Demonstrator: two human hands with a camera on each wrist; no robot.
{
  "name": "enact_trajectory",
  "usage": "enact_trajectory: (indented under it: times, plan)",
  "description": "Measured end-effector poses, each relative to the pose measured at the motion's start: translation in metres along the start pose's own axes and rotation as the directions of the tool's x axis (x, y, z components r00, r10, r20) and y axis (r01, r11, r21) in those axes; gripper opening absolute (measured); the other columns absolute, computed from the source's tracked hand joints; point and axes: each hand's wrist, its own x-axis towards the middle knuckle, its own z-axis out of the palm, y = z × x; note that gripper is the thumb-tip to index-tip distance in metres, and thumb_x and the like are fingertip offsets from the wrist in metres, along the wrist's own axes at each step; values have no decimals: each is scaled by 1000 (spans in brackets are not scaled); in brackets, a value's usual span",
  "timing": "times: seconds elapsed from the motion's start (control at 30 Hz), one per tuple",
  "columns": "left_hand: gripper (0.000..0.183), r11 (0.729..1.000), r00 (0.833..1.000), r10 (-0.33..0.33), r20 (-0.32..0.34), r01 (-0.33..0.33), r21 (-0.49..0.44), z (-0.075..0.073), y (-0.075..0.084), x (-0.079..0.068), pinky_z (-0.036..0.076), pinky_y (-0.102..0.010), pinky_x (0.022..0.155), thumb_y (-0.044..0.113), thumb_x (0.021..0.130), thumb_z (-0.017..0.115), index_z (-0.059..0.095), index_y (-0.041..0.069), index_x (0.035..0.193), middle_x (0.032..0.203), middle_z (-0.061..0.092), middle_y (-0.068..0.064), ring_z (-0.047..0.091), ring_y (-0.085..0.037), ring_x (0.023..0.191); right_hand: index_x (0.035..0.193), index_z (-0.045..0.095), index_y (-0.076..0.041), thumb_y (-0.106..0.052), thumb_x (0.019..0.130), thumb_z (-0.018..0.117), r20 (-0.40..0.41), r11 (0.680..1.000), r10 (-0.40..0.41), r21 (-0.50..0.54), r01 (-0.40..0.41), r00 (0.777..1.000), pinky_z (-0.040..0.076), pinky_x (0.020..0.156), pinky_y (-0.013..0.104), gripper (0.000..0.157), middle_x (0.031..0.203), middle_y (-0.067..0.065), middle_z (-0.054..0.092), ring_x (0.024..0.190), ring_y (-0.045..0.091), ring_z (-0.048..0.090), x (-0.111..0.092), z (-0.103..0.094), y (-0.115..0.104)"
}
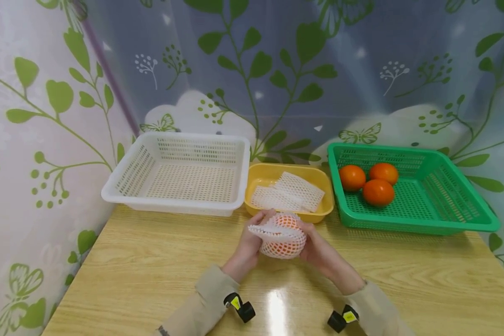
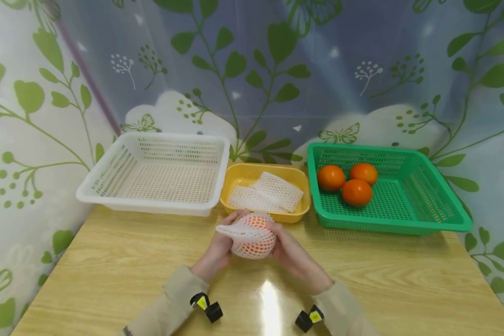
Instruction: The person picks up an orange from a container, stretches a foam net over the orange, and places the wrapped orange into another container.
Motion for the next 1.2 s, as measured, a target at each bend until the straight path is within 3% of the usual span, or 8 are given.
enact_trajectory:
  times: [0.17, 0.43, 0.57, 0.67, 0.8, 0.9, 1.03, 1.2]
  plan:
    - [42, 1000, 1000, 1, 15, -1, -22, 2, -4, -8, 44, -26, 99, 27, 109, 42, 55, -1, 139, 125, 66, -1, 55, -9, 110, 142, 41, -17, -44, 109, 28, -32, 997, -38, 67, 40, 999, 53, 88, 27, 45, 123, -2, 57, 108, 11, 59, 1, 5, -5]
    - [59, 997, 997, -57, 52, 60, -54, 1, 0, -11, 44, -22, 87, 43, 111, 28, 42, 3, 152, 123, 62, 0, 54, -6, 98, 158, 20, -2, -41, 110, 35, -201, 998, -34, 35, 42, 979, 57, 89, 31, 63, 117, 1, 62, 98, 12, 69, 3, 14, -5]
    - [70, 990, 992, -116, 54, 120, -73, 2, 3, -9, 46, -25, 78, 57, 108, 23, 44, 6, 150, 108, 65, 1, 57, -10, 90, 155, 34, -3, -35, 109, 45, -363, 999, -37, 9, 43, 931, 57, 79, 26, 57, 110, 0, 66, 92, 11, 69, 3, 18, -2]
    - [78, 986, 987, -106, 120, 120, -118, 3, 6, -7, 47, -31, 93, 69, 103, 22, 35, 14, 156, 132, 61, -4, 57, -15, 114, 143, 53, -5, -25, 106, 54, -470, 996, -79, 0, 89, 879, 55, 76, 24, 42, 107, -2, 67, 92, 10, 66, 4, 20, 2]
    - [80, 980, 976, -83, 200, 116, -159, 4, 9, -5, 38, -37, 108, 72, 100, 28, 24, 20, 161, 156, 41, -9, 43, -22, 137, 120, 69, -10, -12, 102, 62, -543, 983, -137, 28, 180, 829, 55, 78, 21, 20, 105, -4, 69, 93, 8, 64, 4, 20, 4]
    - [77, 978, 976, -110, 187, 139, -153, 3, 9, -5, 42, -31, 97, 68, 101, 35, 30, 17, 158, 147, 49, -8, 50, -18, 125, 116, 68, -10, -10, 102, 61, -535, 970, -157, 74, 231, 830, 55, 82, 21, 16, 105, -5, 71, 95, 7, 66, 3, 18, 1]
    - [78, 977, 974, -151, 171, 173, -124, 2, 9, -7, 45, -25, 82, 66, 99, 41, 37, 11, 154, 135, 57, -6, 55, -14, 107, 119, 62, -10, -16, 105, 55, -492, 956, -163, 137, 261, 855, 56, 79, 21, 16, 102, -5, 71, 92, 6, 67, 3, 15, -4]
    - [78, 967, 966, -150, 212, 188, -171, 4, 11, -10, 45, -32, 90, 67, 97, 41, 38, 12, 152, 138, 51, -7, 52, -19, 114, 111, 62, -18, -19, 108, 50, -452, 956, -122, 187, 227, 883, 51, 65, 17, 13, 93, -7, 69, 79, 3, 64, 3, 14, -4]
